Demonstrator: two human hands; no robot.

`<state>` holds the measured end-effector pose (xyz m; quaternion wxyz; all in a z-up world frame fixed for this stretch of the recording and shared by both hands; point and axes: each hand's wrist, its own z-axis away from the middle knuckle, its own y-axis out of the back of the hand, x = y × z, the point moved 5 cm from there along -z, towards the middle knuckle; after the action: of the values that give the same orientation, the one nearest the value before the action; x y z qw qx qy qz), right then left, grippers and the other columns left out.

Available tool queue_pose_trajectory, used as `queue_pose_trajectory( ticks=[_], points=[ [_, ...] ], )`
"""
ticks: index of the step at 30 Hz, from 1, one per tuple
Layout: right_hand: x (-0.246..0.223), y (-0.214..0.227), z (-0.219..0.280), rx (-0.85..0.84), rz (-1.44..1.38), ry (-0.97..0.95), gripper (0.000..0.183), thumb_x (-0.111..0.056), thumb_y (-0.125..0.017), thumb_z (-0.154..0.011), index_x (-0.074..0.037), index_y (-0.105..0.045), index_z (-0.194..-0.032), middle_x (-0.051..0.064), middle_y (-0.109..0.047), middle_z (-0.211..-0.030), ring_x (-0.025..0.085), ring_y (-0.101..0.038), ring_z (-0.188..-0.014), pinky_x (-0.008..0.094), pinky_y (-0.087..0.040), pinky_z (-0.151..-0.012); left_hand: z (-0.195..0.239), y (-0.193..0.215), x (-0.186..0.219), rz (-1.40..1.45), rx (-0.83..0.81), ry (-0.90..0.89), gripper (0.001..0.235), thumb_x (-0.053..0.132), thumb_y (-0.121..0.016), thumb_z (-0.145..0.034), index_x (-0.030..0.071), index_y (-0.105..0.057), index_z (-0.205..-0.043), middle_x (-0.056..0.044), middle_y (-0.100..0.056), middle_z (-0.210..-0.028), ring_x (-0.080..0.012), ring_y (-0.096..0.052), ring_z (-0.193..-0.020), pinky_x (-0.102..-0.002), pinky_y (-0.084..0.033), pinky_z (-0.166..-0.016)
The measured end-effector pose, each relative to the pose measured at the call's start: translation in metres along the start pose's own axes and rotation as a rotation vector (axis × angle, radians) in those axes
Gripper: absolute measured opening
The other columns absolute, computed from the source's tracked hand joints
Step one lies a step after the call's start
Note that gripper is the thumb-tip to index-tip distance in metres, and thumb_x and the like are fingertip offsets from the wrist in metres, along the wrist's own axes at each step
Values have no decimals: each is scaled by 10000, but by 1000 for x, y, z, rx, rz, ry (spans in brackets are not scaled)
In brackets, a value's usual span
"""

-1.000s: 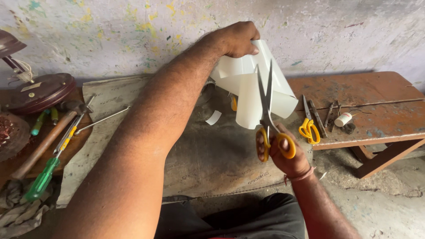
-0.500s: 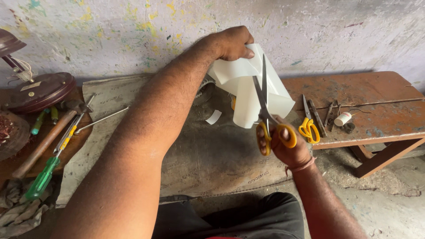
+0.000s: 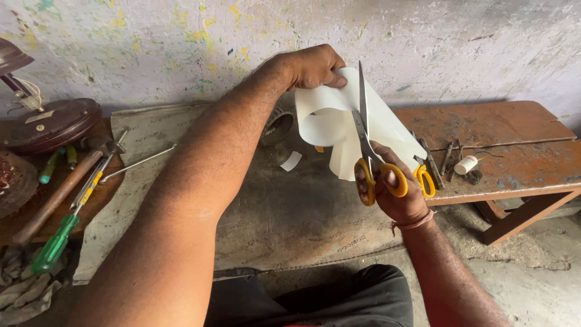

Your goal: The person cuts small rectangular strips from a white sheet using scissors and then inserts several of the cut strips into the slots of an electric motor stator by hand.

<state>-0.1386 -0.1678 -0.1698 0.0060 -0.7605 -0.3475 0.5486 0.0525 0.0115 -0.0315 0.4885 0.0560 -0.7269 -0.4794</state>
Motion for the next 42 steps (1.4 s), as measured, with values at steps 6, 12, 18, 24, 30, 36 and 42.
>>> queue_pose_trajectory(
  ticks=[6,12,18,24,30,36,42],
  points=[
    [0,4,2,33,36,22,831,-388,-783,-916,-7,-418,-1558,149,-624,-1031,205,-621,-802,323,-518,-640,1,-1,-2,4,9,-10,325,235,-735,-916,71,-740,-1196,-107,-791,-1070,-172,-761,-945,-364,-603,-859],
    [5,11,4,66,40,18,760,-286,-786,-919,-10,-457,-1546,144,-641,-1025,187,-637,-797,301,-534,-644,3,1,-1,-14,27,1,315,242,-735,-920,63,-741,-1178,-116,-788,-1053,-178,-761,-935,-364,-606,-843],
    [6,15,5,117,67,-14,700,-121,-751,-904,-17,-466,-1535,147,-687,-1006,177,-680,-780,299,-556,-611,7,1,1,19,33,36,315,239,-712,-931,67,-725,-1195,-124,-782,-1059,-172,-759,-942,-370,-613,-843],
    [6,18,6,118,133,9,668,-50,-714,-898,-2,-482,-1522,148,-684,-998,172,-681,-766,307,-570,-617,6,-1,-3,50,24,28,307,229,-712,-927,71,-727,-1190,-117,-784,-1056,-174,-759,-951,-366,-611,-851],
    [5,21,6,145,187,-7,674,-3,-685,-875,20,-481,-1517,159,-684,-984,165,-681,-732,295,-569,-584,5,-3,-9,42,17,51,300,237,-718,-931,65,-737,-1176,-119,-785,-1047,-181,-753,-941,-375,-605,-836],
    [4,18,2,192,246,-27,640,-9,-666,-880,24,-485,-1493,155,-689,-977,158,-660,-692,298,-572,-562,5,-6,-10,81,-15,55,294,240,-719,-934,60,-740,-1165,-114,-787,-1049,-177,-757,-932,-364,-610,-831],
    [2,22,-1,188,251,-13,648,-11,-680,-882,51,-475,-1493,139,-674,-952,153,-645,-675,276,-546,-538,-1,-9,-17,95,-15,49,290,241,-730,-925,69,-751,-1158,-99,-795,-1056,-159,-759,-933,-352,-613,-853]
  ],
)
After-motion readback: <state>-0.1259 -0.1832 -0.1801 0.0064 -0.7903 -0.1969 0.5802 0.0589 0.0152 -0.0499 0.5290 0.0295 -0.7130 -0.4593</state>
